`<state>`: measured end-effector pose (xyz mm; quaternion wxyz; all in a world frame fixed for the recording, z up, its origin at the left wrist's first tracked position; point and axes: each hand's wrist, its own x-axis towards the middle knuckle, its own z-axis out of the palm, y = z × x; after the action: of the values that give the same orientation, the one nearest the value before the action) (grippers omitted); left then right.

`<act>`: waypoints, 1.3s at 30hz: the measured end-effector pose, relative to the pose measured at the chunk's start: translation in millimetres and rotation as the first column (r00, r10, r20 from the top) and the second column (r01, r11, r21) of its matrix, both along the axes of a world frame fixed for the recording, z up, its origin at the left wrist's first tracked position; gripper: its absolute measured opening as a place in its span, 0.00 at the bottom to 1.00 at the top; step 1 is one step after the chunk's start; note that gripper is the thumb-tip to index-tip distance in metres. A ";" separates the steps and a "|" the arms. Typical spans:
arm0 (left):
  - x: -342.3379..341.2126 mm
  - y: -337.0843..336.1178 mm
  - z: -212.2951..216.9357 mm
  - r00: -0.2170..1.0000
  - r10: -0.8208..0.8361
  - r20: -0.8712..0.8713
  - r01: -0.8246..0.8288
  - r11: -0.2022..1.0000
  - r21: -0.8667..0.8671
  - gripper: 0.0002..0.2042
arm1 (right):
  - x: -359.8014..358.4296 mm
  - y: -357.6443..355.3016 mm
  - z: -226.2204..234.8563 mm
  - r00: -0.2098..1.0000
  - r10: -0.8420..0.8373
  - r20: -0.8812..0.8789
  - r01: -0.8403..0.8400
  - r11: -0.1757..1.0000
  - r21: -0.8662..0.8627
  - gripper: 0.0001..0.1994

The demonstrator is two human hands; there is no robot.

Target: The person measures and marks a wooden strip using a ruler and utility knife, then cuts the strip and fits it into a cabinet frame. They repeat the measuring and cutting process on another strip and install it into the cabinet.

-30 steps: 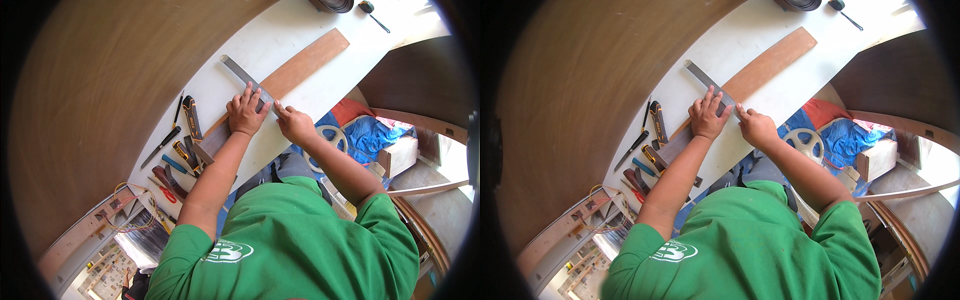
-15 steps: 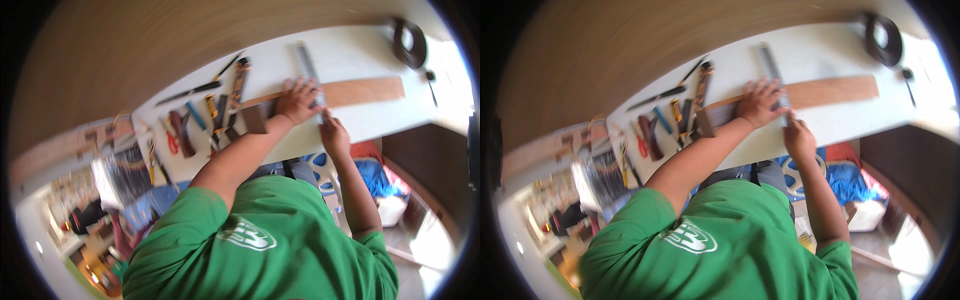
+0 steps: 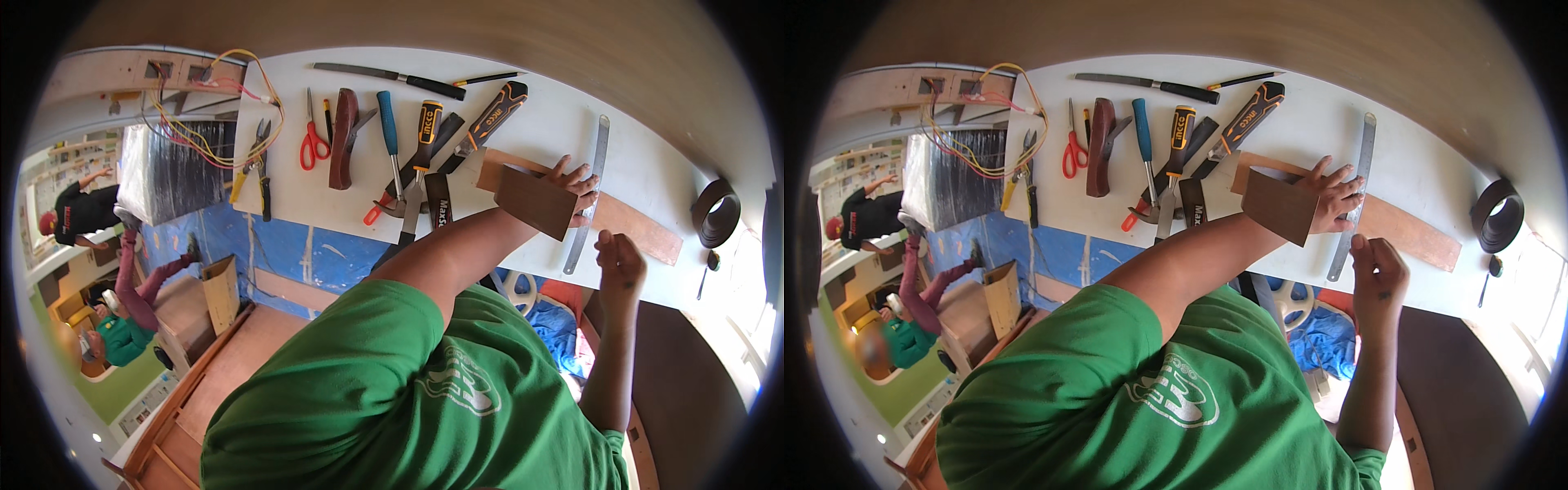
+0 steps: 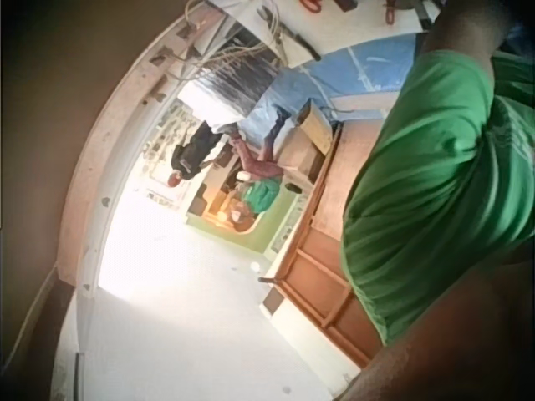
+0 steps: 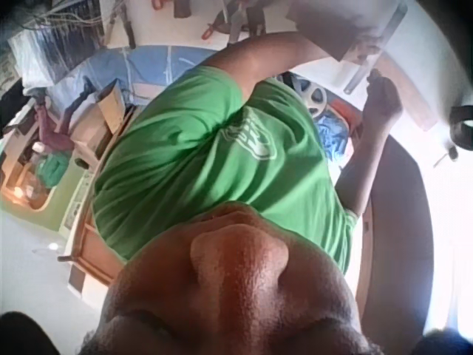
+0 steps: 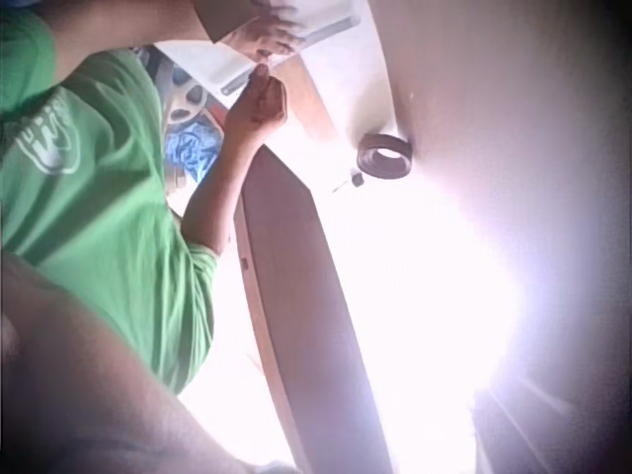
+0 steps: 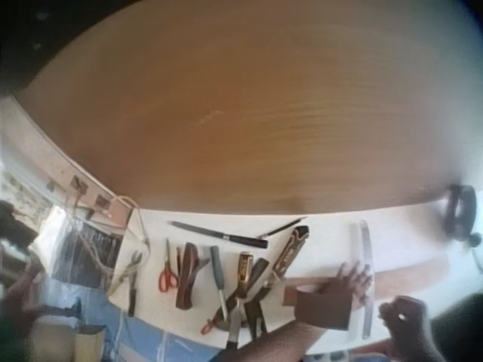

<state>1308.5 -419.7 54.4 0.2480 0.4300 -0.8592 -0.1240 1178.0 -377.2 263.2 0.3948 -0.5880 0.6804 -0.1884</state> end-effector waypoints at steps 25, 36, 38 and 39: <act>2.9 0.7 9.3 0.982 0.064 -0.177 -0.070 0.997 -0.031 0.32 | 197.4 -164.7 -127.7 -0.084 0.793 -0.603 -0.996 -0.077 0.037 0.15; 4.2 -2.8 21.3 0.981 0.024 -0.195 0.028 0.966 0.257 0.28 | 140.7 -151.9 -30.1 0.546 0.689 -0.476 -0.805 0.275 -0.525 0.24; 1.7 -2.6 20.3 0.986 0.036 -0.163 -0.006 0.984 0.176 0.28 | 109.2 -143.6 -6.6 0.716 0.624 -0.313 -0.638 0.402 -0.657 0.25; 0.7 -3.0 19.2 0.986 0.044 -0.164 -0.018 0.988 0.154 0.28 | 88.9 -138.1 3.7 0.782 0.568 -0.257 -0.559 0.455 -0.693 0.25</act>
<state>1309.2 -422.7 73.6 0.2873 0.4492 -0.8167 -0.2208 1266.9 -515.3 266.8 0.1655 -0.8847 0.3076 -0.3087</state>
